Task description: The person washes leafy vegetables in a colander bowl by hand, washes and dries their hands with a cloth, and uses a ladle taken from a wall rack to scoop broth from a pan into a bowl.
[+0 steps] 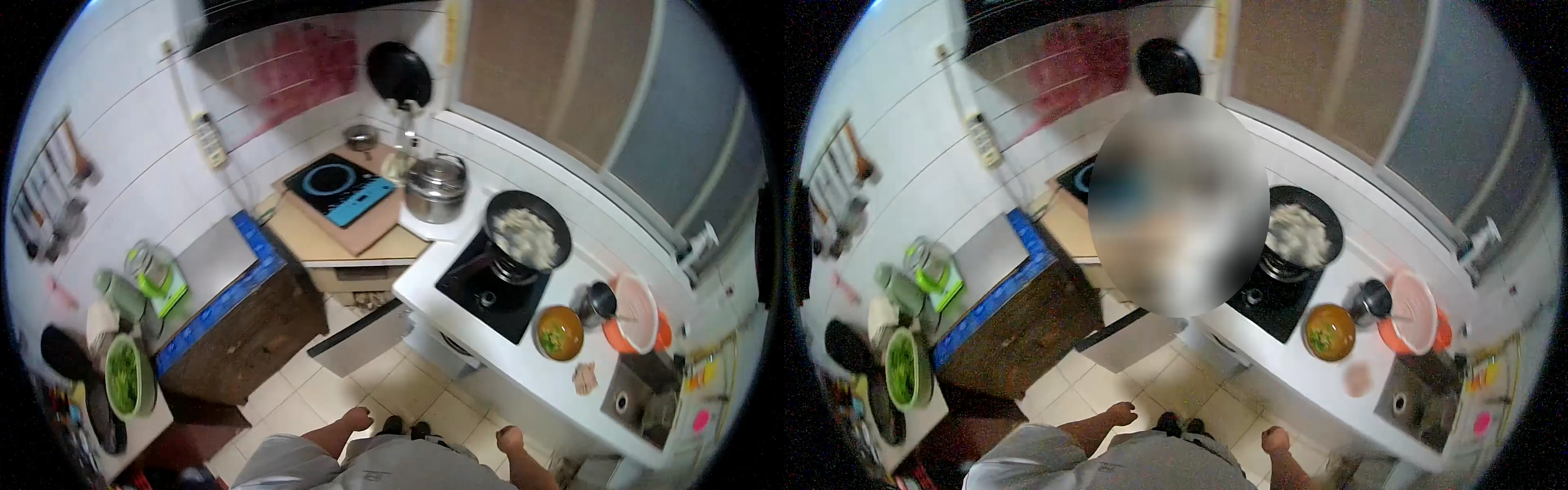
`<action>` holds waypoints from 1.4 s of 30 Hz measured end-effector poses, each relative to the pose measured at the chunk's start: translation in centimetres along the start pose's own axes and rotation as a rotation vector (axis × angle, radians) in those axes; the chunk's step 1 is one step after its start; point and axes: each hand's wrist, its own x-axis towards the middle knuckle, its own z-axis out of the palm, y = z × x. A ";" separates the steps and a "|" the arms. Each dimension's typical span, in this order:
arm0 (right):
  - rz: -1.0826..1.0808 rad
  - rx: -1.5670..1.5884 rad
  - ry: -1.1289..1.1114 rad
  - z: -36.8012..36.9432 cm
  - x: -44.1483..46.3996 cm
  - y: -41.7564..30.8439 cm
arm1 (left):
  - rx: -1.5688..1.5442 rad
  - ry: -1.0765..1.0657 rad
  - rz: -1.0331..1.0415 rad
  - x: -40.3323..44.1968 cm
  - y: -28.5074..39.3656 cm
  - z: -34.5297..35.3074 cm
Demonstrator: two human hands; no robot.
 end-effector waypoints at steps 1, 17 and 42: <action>0.101 0.057 -0.090 -0.9 -0.9 -1.7 | -0.040 0.004 -0.037 -2.4 0.3 0.3; -0.789 -0.156 -0.630 6.6 11.1 -8.1 | -0.430 0.232 -0.574 -16.0 2.4 3.4; -1.072 -0.510 -0.618 11.4 -2.4 -44.8 | -0.797 0.434 -0.923 -32.3 -15.4 16.4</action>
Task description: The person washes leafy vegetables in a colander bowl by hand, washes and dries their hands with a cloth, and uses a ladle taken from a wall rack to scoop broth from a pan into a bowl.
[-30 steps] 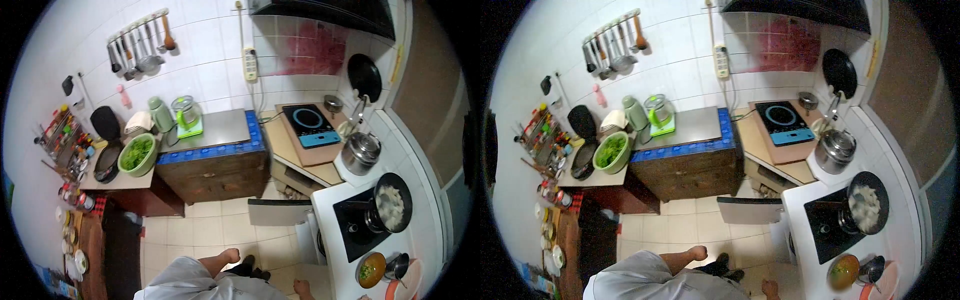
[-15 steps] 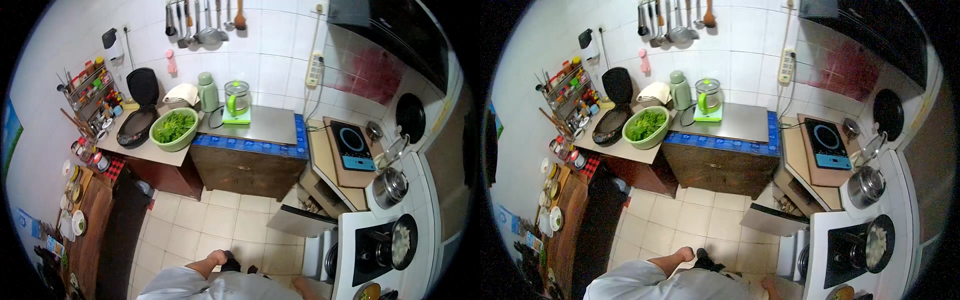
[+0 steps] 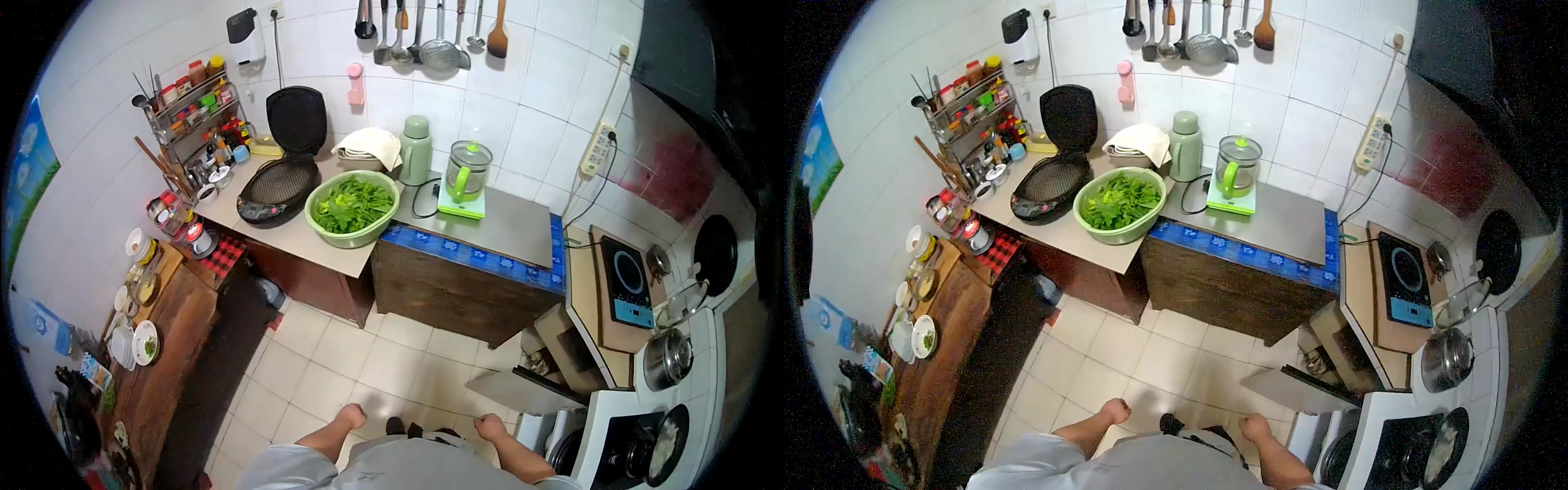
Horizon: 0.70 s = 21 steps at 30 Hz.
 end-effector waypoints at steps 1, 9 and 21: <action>-0.032 -0.033 0.017 0.1 1.3 -0.1 | 0.019 -0.016 -0.014 0.0 -0.8 0.2; -0.179 -0.157 -0.067 -1.0 9.2 -2.8 | -0.091 0.003 -0.249 -1.8 -4.7 4.1; -0.279 0.052 -0.052 -6.5 21.5 -11.8 | -0.467 0.479 -0.169 3.8 1.4 -12.2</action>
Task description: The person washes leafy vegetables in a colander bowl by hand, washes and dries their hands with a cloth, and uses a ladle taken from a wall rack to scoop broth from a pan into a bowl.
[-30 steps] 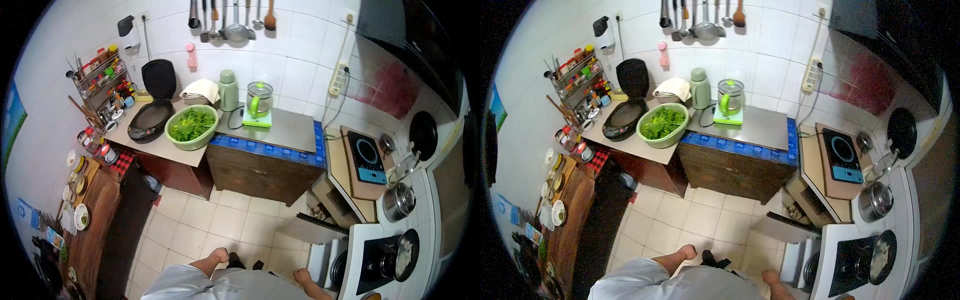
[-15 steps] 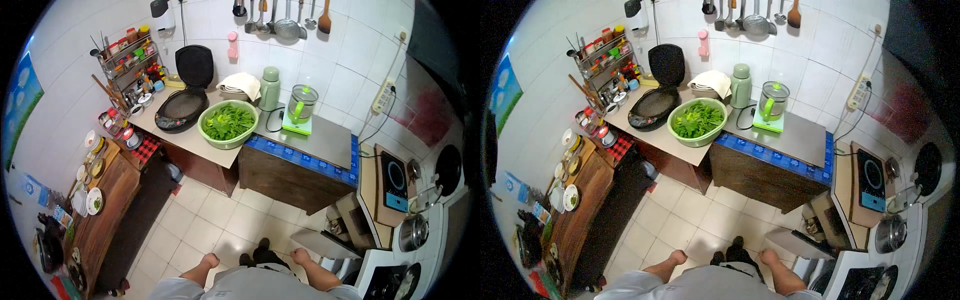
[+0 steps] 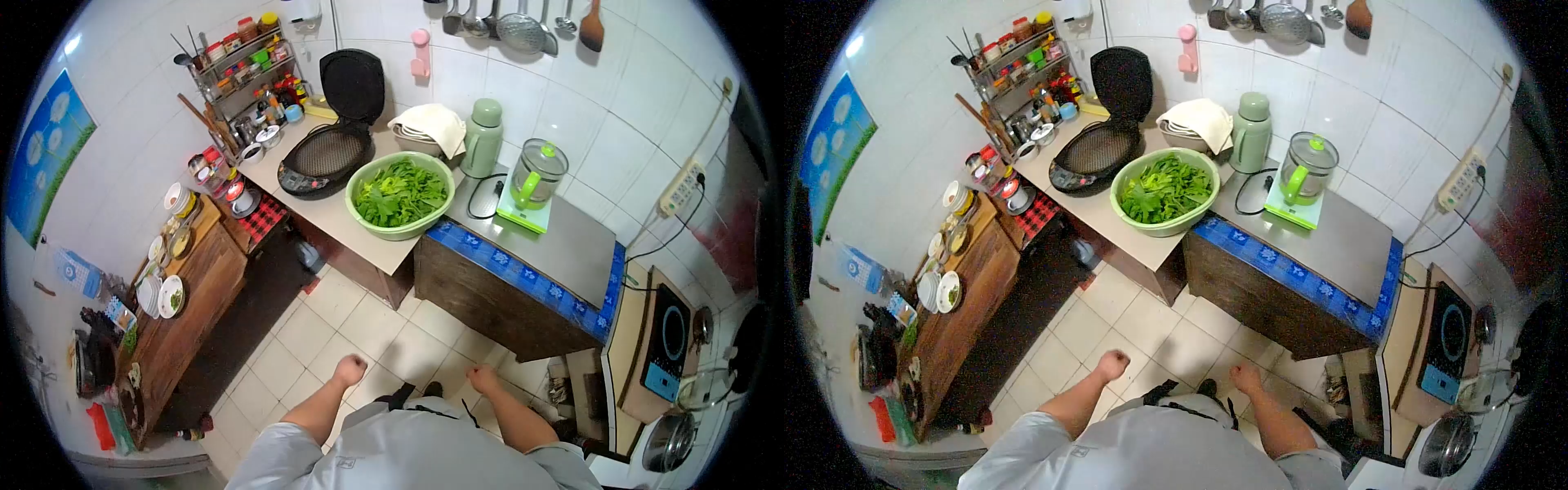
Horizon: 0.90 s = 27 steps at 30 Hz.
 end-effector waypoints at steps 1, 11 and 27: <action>0.043 0.085 -0.031 -3.1 -0.8 -4.2 | -0.152 0.012 -0.015 1.3 1.0 -0.5; -0.058 0.586 -0.042 -9.4 8.1 -20.8 | -0.939 0.110 -0.016 13.3 10.5 -13.5; -0.575 -0.005 0.143 -9.9 19.2 -46.7 | -0.646 0.037 0.007 30.6 17.2 -28.5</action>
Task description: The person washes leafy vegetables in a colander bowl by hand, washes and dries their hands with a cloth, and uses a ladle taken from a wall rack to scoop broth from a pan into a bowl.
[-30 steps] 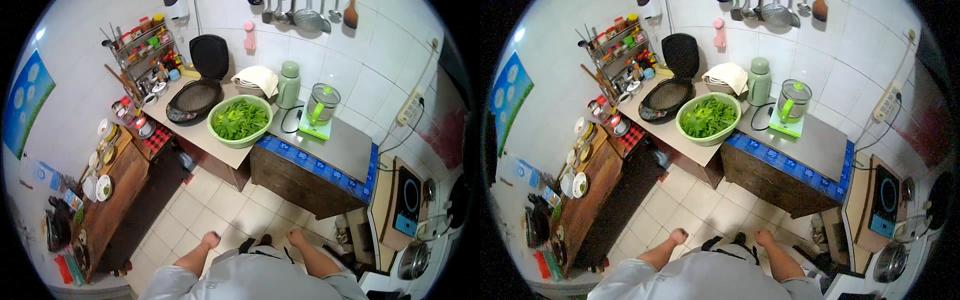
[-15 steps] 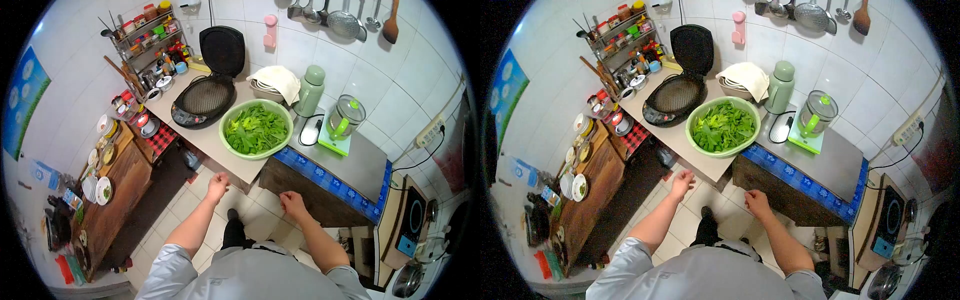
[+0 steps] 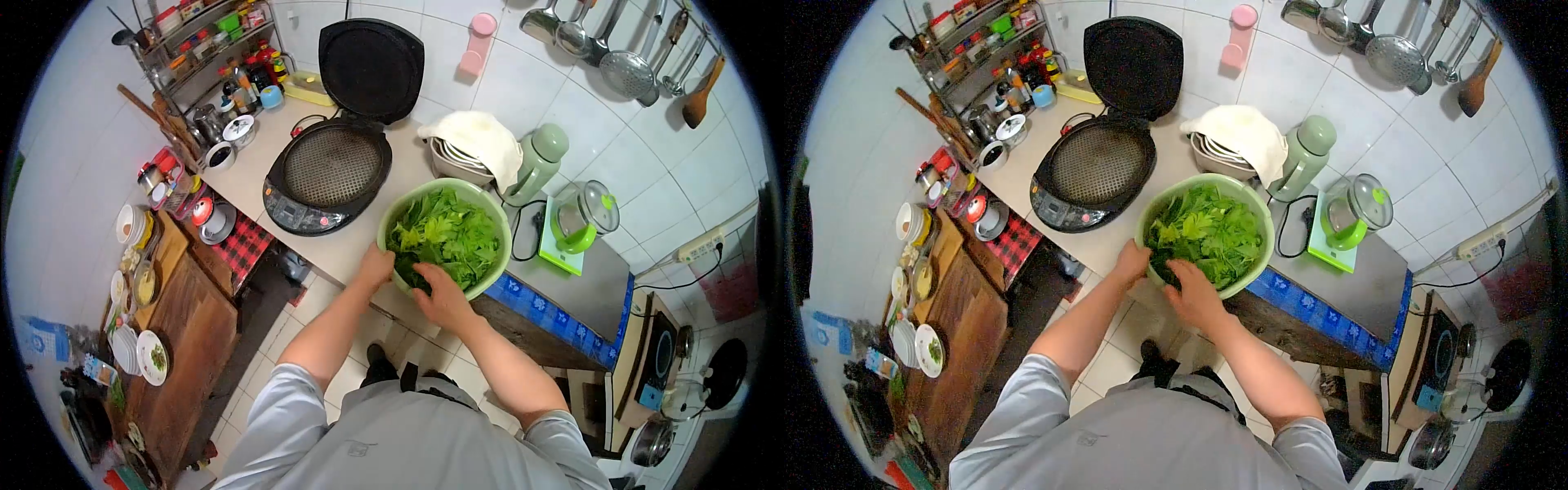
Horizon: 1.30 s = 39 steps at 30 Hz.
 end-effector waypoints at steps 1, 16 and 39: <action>0.055 -0.107 -0.013 -0.1 1.0 0.7 | 0.015 0.027 0.035 -0.1 -0.4 0.2; 0.002 -0.427 -0.399 0.2 4.5 11.0 | -0.110 -0.039 -0.144 -3.5 -6.0 2.8; 0.332 -0.689 -0.158 -0.3 8.5 14.1 | 1.003 -0.149 0.064 4.0 0.9 9.4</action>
